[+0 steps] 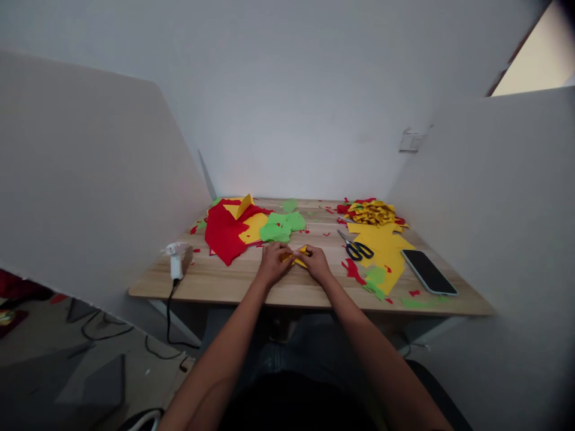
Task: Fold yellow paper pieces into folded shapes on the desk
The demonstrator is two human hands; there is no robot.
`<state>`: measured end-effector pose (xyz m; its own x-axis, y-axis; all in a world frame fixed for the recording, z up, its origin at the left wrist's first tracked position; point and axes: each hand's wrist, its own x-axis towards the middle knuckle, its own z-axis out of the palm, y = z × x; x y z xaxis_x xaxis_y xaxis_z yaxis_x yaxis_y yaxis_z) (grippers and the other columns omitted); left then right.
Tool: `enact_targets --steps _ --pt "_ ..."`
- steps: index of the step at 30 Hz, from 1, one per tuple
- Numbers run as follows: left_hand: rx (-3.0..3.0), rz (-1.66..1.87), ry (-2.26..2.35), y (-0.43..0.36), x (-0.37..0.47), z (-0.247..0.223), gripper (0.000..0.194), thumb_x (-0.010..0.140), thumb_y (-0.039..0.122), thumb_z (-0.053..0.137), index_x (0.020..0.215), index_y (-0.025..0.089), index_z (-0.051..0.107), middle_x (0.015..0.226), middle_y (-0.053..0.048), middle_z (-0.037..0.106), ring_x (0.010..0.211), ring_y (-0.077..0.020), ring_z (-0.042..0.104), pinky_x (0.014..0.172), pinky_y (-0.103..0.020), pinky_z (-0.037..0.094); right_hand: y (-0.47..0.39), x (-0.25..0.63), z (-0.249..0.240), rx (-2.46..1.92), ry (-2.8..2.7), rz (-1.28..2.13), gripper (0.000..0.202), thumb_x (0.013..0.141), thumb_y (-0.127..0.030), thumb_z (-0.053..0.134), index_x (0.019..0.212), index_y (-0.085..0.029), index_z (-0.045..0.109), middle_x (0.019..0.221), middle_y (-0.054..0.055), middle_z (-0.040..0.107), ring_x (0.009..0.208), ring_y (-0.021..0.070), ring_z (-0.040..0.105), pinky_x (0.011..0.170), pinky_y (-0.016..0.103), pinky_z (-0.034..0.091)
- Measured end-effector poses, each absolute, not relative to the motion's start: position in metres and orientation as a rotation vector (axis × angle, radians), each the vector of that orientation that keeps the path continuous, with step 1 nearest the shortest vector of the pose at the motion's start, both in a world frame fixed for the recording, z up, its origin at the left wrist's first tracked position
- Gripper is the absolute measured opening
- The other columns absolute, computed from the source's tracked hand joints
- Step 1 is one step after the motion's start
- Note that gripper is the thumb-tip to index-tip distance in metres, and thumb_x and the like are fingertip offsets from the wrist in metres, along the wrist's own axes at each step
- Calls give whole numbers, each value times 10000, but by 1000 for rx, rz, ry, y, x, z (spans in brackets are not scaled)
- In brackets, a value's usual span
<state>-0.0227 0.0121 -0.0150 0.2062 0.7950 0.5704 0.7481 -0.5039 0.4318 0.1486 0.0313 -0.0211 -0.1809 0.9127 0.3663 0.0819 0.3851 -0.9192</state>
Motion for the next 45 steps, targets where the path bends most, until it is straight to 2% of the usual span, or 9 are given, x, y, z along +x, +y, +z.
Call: enact_targets --steps 6,13,25,45 --pt "2432 1163 1570 12 -21 -14 128 852 337 629 876 237 704 986 -42 664 958 -211 556 858 -380 370 32 149 -22 -979 -1601 927 347 734 -488 624 637 -155 599 601 -15 542 584 129 458 557 242 378" --pt "2425 1214 1534 6 -20 -10 169 867 318 594 992 218 652 1018 -47 649 998 -214 548 876 -370 380 33 150 -22 -959 -1525 933 307 743 -455 607 722 -150 633 675 11 607 634 150 507 606 256 415" --pt "2414 1172 1655 9 -20 -12 119 826 324 645 873 221 683 993 -52 642 984 -222 556 866 -386 376 32 149 -23 -955 -1580 937 302 767 -445 588 698 -153 618 652 2 582 613 142 488 580 245 392" --pt "2529 1052 1634 7 -16 -12 96 861 241 574 911 221 654 1024 -51 655 991 -221 545 871 -392 349 35 150 -26 -1025 -1637 743 305 783 -440 556 656 -165 586 613 -8 542 596 141 465 572 245 359"
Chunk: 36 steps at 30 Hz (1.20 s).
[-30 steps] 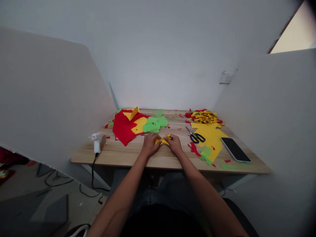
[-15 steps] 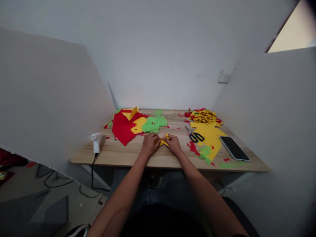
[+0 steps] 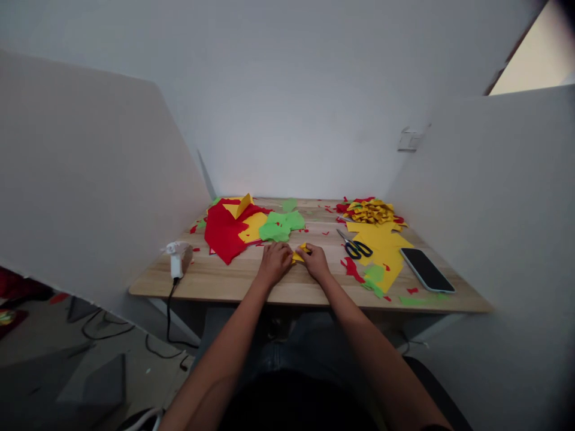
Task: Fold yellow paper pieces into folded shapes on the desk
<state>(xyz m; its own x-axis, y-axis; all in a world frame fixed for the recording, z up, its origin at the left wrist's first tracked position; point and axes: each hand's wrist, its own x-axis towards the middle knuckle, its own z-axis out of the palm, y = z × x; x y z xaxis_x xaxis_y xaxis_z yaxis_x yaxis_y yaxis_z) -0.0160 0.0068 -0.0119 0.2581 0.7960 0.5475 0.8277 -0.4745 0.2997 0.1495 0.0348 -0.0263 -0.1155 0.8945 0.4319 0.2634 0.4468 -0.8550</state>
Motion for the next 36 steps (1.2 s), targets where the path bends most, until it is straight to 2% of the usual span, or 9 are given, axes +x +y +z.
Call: enact_targets --steps 6,12,17,22,26,30,33,36 --pt "-2484 -1013 -1562 7 -17 -14 134 894 242 533 956 224 651 1059 -51 652 1011 -215 538 884 -391 339 34 150 -25 -1050 -1630 725 310 781 -442 563 639 -167 581 608 -7 550 592 138 462 561 240 351" --pt "-2483 -1179 -1609 8 -20 -14 235 948 303 452 914 231 673 1027 -43 661 988 -202 554 868 -383 347 34 151 -25 -1009 -1609 775 315 795 -449 561 677 -160 600 639 -9 560 609 135 472 584 239 364" --pt "-2472 -1222 -1641 9 -21 -13 162 847 384 625 859 234 686 993 -39 657 991 -221 563 891 -397 361 31 150 -23 -974 -1640 803 330 792 -459 566 638 -166 573 604 -24 496 591 129 440 567 239 345" --pt "-2485 -1335 -1640 12 -24 -17 124 821 336 666 797 218 692 989 -49 656 992 -221 568 911 -413 377 29 149 -20 -965 -1633 835 372 773 -473 585 556 -178 519 566 -32 427 559 122 402 538 245 314" --pt "-2549 -1404 -1615 15 -25 -19 118 831 319 649 795 217 697 985 -46 658 993 -220 571 912 -411 392 29 149 -19 -957 -1632 839 381 802 -490 558 598 -170 598 618 0 534 615 147 481 582 255 374" --pt "-2552 -1408 -1602 16 -25 -19 115 817 324 661 809 220 708 986 -47 663 985 -217 576 892 -382 413 30 149 -20 -856 -1665 882 352 837 -475 536 743 -170 686 748 35 638 725 177 569 673 274 434" --pt "-2525 -1382 -1600 16 -24 -18 88 802 308 683 795 227 718 968 -44 666 969 -218 578 890 -391 402 33 148 -24 -831 -1671 882 320 835 -455 550 783 -171 689 781 33 647 735 174 579 685 271 440" --pt "-2458 -1384 -1620 15 -24 -17 92 795 294 692 753 214 707 938 -46 664 950 -218 579 888 -404 392 36 147 -30 -885 -1634 866 278 787 -445 611 767 -170 647 720 6 616 670 156 551 627 253 424"
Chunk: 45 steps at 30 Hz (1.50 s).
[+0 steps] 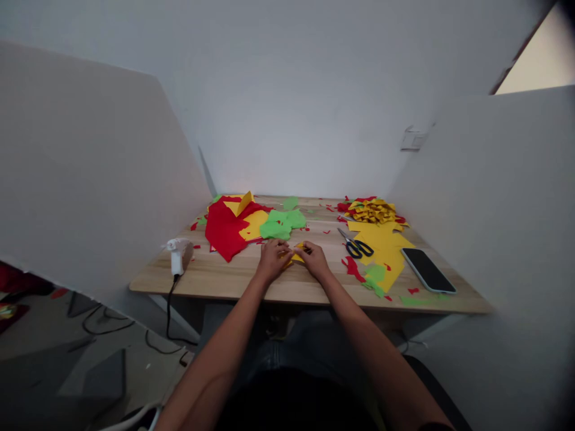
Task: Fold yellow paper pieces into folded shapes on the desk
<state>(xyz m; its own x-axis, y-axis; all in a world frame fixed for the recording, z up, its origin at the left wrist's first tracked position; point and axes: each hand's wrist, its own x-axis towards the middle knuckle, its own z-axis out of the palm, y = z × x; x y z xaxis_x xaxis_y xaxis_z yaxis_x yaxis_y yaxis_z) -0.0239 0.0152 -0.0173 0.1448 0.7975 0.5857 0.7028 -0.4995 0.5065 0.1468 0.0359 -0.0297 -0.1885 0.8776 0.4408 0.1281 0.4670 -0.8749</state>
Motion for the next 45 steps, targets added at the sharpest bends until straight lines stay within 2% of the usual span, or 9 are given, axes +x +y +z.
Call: enact_targets --steps 4,10,15,23,27,30,36,41,45 --pt "2299 1301 1532 13 -23 -16 101 790 296 693 738 210 697 953 -45 655 954 -213 575 894 -401 385 38 147 -33 -938 -1634 849 277 759 -445 643 743 -171 607 682 -11 590 619 140 517 587 240 402" --pt "2318 1288 1531 12 -23 -16 87 782 281 692 734 209 685 939 -40 648 944 -207 571 896 -386 376 35 147 -28 -918 -1652 787 240 775 -408 637 773 -169 658 740 19 624 672 158 548 636 258 418" --pt "2341 1274 1527 10 -23 -15 85 791 283 668 748 210 681 956 -44 651 967 -215 564 906 -387 362 33 148 -24 -854 -1684 751 245 817 -383 588 711 -178 671 726 31 604 700 170 555 668 274 420" --pt "2221 1297 1384 13 -23 -17 97 811 288 635 779 218 694 962 -40 653 982 -215 566 911 -383 382 32 147 -25 -918 -1628 787 349 856 -453 496 637 -191 573 635 6 534 606 156 484 580 264 383" --pt "1998 1476 1296 19 -27 -21 122 797 287 635 722 197 669 924 -51 638 933 -198 587 867 -347 438 33 147 -25 -948 -1459 828 394 898 -476 392 755 -177 605 670 22 583 620 157 504 612 260 408" --pt "1920 1570 1290 20 -28 -22 120 778 285 654 700 193 656 887 -46 627 897 -189 596 845 -334 456 32 147 -25 -897 -1476 821 318 879 -454 462 837 -175 607 720 11 601 651 146 522 641 246 414" --pt "1911 1636 1361 17 -28 -20 120 788 290 648 712 198 663 842 -33 609 847 -174 604 824 -324 474 32 147 -29 -1004 -1653 822 365 820 -460 540 624 -161 609 595 -16 554 592 133 488 583 237 373" --pt "1986 1523 1391 15 -27 -18 109 778 318 668 738 220 691 876 -33 625 870 -178 602 826 -331 481 34 146 -32 -907 -1741 865 263 790 -401 568 725 -164 660 688 -8 621 652 150 538 627 242 411" --pt "1985 1504 1399 15 -27 -19 136 802 315 639 738 199 672 841 -36 640 851 -178 606 805 -320 479 34 147 -33 -935 -1718 828 281 805 -413 551 710 -166 645 679 0 618 661 158 547 634 247 419"
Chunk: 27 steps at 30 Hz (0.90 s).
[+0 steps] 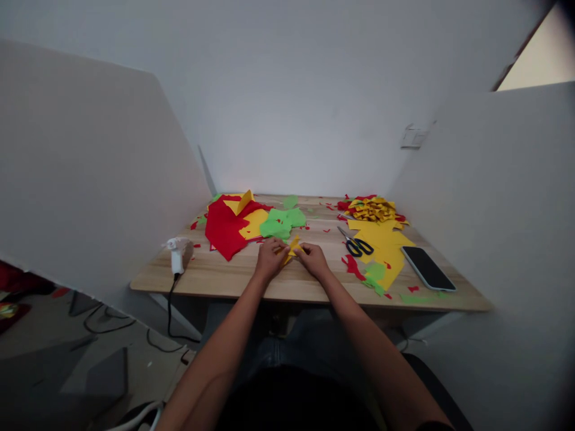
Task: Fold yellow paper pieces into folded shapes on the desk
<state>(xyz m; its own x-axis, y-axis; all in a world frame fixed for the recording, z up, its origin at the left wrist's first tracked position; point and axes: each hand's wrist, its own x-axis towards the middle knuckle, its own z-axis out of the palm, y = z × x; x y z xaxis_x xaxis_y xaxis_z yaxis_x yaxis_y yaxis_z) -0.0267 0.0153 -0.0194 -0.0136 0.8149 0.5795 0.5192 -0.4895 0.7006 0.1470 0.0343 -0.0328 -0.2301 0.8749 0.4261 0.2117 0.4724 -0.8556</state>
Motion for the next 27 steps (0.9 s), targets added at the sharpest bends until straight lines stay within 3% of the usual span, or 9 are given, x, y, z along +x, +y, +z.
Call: enact_targets --steps 6,13,27 --pt "1879 1558 1428 14 -26 -16 153 816 325 607 759 196 668 825 -27 666 835 -176 614 805 -310 478 33 147 -32 -962 -1695 790 241 800 -388 556 747 -168 639 697 -6 624 665 153 552 630 240 413" --pt "1941 1499 1487 14 -26 -14 255 737 314 707 961 194 685 942 -45 680 857 -189 603 813 -332 468 34 147 -34 -941 -1696 788 247 816 -389 561 758 -165 647 707 -3 635 672 154 561 641 240 415" --pt "1972 1504 1480 17 -28 -19 109 781 292 629 731 196 638 793 -21 668 802 -179 614 770 -307 469 35 147 -34 -946 -1736 786 248 801 -385 552 788 -173 679 720 13 651 646 160 548 616 250 422"
